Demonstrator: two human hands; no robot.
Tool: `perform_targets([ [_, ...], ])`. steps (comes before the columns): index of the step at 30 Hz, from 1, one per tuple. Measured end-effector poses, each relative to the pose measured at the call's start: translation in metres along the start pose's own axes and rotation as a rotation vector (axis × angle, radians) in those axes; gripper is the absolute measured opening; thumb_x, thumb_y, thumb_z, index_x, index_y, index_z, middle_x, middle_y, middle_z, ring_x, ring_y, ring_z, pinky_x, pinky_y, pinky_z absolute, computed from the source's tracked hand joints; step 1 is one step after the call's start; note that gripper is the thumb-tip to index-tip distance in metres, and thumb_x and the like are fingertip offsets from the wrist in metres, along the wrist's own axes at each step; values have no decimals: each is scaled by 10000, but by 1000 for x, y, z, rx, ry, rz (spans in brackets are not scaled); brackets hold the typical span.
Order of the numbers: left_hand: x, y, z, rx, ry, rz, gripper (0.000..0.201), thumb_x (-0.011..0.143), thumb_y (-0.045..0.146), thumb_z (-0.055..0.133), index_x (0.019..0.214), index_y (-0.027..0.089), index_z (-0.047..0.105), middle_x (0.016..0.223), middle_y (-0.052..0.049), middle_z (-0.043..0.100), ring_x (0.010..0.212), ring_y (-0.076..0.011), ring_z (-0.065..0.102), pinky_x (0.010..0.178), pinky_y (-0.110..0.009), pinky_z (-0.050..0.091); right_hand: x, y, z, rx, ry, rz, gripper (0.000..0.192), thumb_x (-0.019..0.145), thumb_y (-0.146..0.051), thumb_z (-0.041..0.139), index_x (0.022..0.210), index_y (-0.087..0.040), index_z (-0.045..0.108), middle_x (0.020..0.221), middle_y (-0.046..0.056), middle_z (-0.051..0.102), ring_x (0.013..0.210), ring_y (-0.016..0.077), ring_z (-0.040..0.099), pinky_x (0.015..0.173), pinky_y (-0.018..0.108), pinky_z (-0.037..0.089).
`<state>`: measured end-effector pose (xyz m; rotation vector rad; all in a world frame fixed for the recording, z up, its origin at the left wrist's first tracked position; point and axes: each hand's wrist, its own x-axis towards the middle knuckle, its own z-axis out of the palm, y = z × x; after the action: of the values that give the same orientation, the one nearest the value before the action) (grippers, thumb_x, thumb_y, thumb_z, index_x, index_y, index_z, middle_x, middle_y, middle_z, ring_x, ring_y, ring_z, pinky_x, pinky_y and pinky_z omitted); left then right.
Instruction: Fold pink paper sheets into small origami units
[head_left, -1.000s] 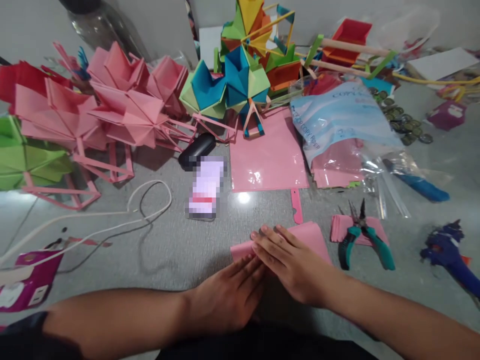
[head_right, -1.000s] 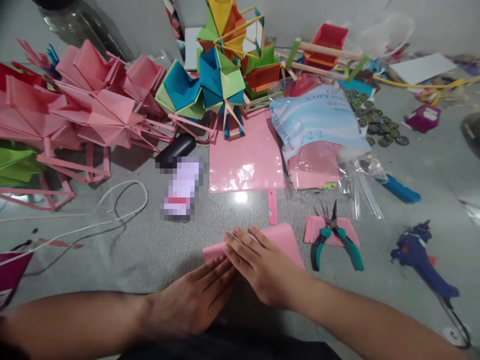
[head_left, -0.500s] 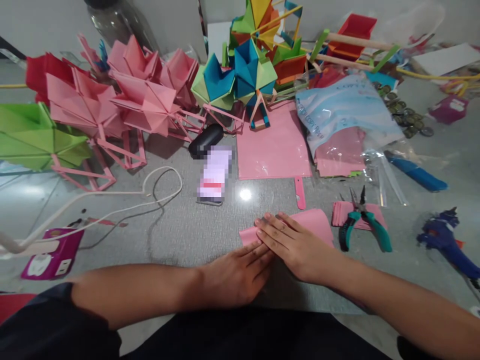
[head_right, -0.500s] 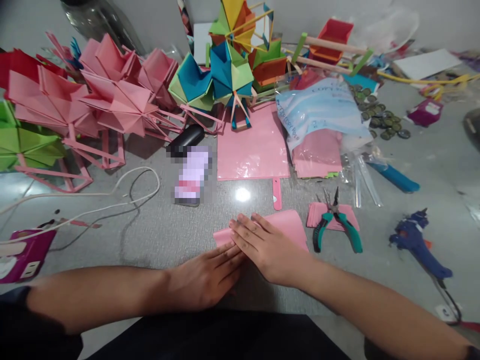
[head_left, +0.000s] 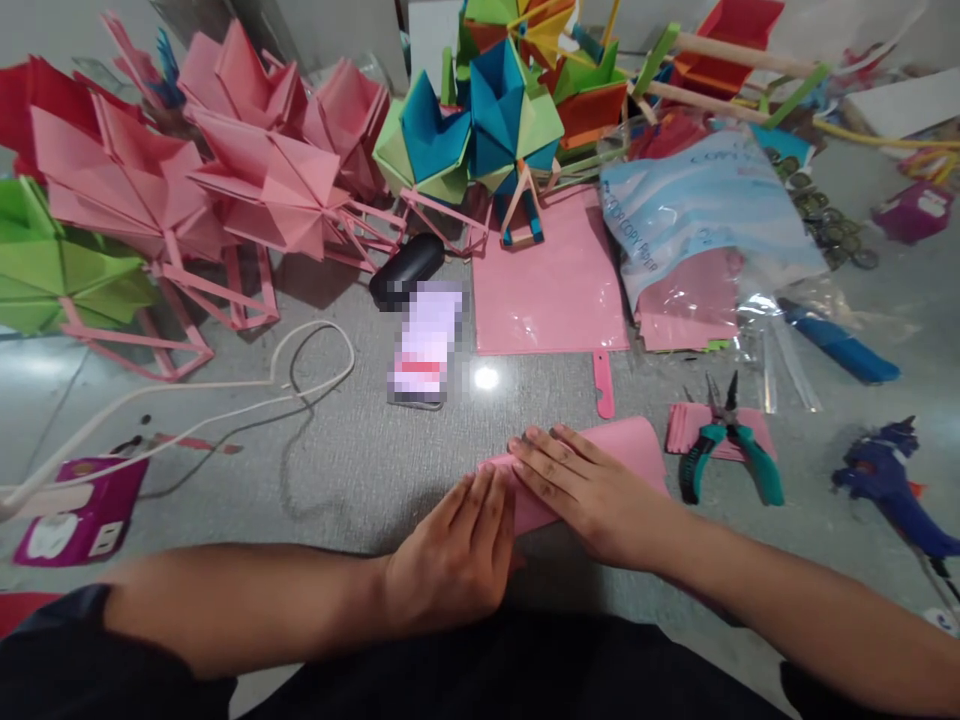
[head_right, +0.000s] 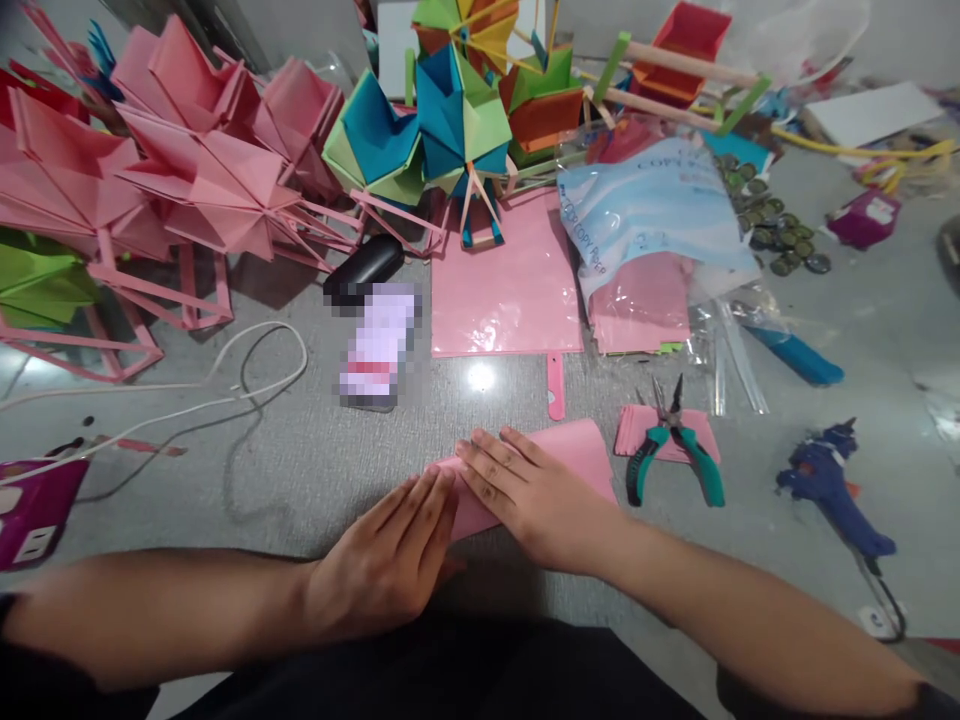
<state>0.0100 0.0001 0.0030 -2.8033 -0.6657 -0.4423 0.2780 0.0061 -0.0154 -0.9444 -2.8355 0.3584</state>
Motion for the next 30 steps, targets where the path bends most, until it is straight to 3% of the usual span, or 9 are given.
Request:
perform_targets([
  [7, -3, 3, 4, 37, -42, -2, 495, 1145, 368, 513, 1231, -57, 751, 1249, -293, 803, 1130, -347, 819, 913, -384, 626, 3, -4, -4, -104, 12, -25, 707, 914, -27, 508, 1620, 7, 475, 1684, 244, 530, 1587, 383, 491, 1259, 602, 478],
  [17, 1, -1, 5, 67, -46, 0, 481, 1154, 357, 508, 1183, -48, 766, 1215, -300, 809, 1085, -336, 834, 844, -361, 642, 4, -7, -2, -74, 10, -7, 732, 912, -29, 521, 1637, 28, 437, 1673, 269, 533, 1598, 379, 479, 1259, 614, 479],
  [24, 4, -7, 6, 87, -12, 5, 330, 1032, 70, 480, 1165, -6, 773, 1152, -234, 838, 1024, -288, 825, 763, -329, 631, 4, -7, -1, -36, 2, 20, 756, 886, -20, 526, 1638, 16, 450, 1674, 264, 536, 1602, 363, 478, 1277, 593, 465],
  [30, 6, -8, 6, 95, -29, -17, 364, 1044, 96, 475, 1248, 2, 762, 1228, -219, 825, 1064, -269, 801, 676, -285, 588, 5, -8, -2, -62, 2, 18, 731, 885, -19, 527, 1613, 21, 483, 1659, 267, 552, 1573, 370, 518, 1264, 579, 489],
])
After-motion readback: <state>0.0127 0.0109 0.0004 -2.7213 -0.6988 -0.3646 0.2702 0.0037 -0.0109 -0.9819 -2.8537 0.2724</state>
